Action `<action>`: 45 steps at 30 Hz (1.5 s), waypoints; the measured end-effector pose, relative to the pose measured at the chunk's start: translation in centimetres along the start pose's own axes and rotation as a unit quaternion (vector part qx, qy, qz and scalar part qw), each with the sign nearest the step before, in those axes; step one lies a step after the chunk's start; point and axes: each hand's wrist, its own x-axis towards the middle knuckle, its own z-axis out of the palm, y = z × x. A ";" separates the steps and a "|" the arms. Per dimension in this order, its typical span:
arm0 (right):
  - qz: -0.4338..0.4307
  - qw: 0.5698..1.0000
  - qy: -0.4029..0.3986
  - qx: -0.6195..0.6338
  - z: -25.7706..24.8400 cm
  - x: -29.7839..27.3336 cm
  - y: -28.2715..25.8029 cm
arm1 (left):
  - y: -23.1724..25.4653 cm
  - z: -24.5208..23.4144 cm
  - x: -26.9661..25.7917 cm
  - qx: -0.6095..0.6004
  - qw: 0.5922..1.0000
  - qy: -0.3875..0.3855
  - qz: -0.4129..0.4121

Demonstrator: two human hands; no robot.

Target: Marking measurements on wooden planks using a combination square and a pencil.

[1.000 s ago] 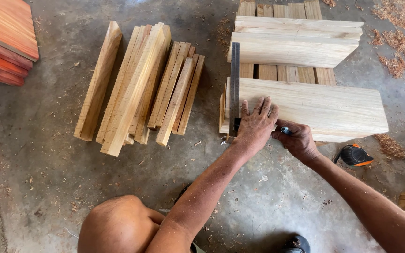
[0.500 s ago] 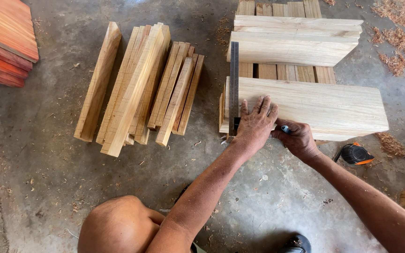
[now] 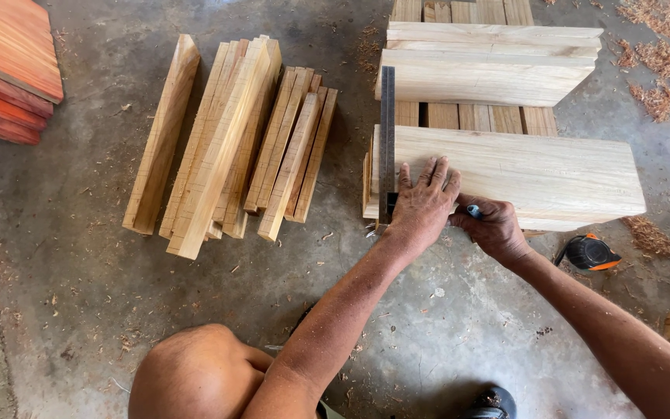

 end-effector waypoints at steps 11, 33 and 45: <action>-0.007 0.998 0.019 -0.052 0.3 0.0 -0.9 | 0.1 -2.1 -0.5 0.007 1.000 -0.021 -0.015; 0.020 0.997 0.037 -0.065 -5.7 5.8 -15.8 | -0.2 -1.7 -0.2 -0.043 0.998 -0.022 -0.030; -0.033 0.992 -0.087 -0.082 4.4 13.4 -16.2 | 0.4 -0.3 -0.6 -0.061 0.998 0.003 -0.022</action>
